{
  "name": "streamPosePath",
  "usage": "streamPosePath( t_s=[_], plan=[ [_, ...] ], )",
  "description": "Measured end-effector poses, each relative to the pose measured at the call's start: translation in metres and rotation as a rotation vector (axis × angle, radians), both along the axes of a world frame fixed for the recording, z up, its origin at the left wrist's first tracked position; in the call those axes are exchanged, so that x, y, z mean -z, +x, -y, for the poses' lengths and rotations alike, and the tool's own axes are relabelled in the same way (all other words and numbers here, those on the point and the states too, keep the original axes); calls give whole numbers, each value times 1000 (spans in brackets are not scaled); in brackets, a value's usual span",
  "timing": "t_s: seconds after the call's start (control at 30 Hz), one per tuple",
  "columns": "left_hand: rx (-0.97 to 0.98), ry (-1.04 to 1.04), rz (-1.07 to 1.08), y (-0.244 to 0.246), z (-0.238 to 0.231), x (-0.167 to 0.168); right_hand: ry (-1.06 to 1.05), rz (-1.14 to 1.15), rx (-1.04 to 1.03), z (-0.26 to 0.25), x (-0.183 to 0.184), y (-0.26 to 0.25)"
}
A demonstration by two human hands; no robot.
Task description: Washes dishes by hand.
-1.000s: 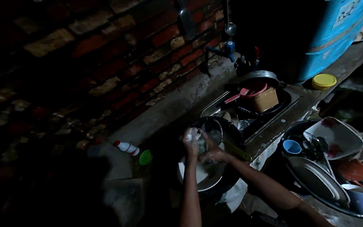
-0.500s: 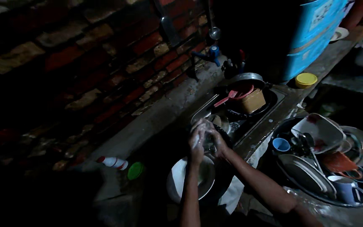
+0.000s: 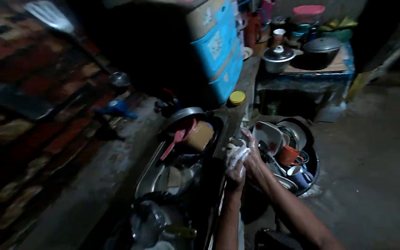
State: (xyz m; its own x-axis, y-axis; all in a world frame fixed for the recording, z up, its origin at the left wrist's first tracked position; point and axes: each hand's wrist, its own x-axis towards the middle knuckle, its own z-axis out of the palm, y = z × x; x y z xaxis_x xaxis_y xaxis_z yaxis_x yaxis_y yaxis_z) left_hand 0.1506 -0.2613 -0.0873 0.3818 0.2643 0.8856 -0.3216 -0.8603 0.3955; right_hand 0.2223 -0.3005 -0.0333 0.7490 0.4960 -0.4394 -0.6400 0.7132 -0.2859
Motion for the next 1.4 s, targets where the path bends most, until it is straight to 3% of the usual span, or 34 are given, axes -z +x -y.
streamPosePath(
  t_s=[0.17, 0.23, 0.3, 0.43, 0.5, 0.7, 0.87, 0.93, 1.0, 1.1, 1.17, 1.2, 1.3, 1.37, 1.4],
  plan=[
    [22, -215, -64, 59, 29, 11, -47, -124, 142, 51, 25, 45],
    [32, -203, -181, 66, 54, 20, -67, -113, 176, 64, 34, 59],
    [57, -139, -165, 80, 70, 28, -99, -68, 176, 76, 40, 69],
    [-55, -182, -156, 104, 67, 37, -71, -107, 180, 88, 62, 87],
    [-10, -188, -175, 107, 71, 41, -91, -118, 162, 89, 70, 94],
    [181, -450, -569, 127, 45, 12, -289, 254, -10, 91, 103, 99],
    [376, -320, -643, 131, 58, 26, -364, 474, -21, 94, 102, 101],
    [518, -518, -641, 138, 47, 28, -381, 571, -47, 96, 101, 103],
    [512, -628, -597, 144, 43, 30, -414, 620, -58, 96, 102, 102],
    [343, -290, -675, 130, 69, 20, -482, 699, -2, 98, 106, 108],
    [348, -99, -642, 127, 72, 22, -439, 659, -23, 104, 106, 107],
    [411, -120, -628, 133, 62, 27, -405, 543, -42, 105, 101, 102],
    [554, -455, -542, 156, 30, 43, -139, 354, -145, 104, 106, 93],
    [476, -568, -470, 163, 28, 37, -119, 457, -183, 104, 109, 88],
    [394, -505, -520, 164, 28, 30, -187, 570, -215, 104, 110, 88]
  ],
)
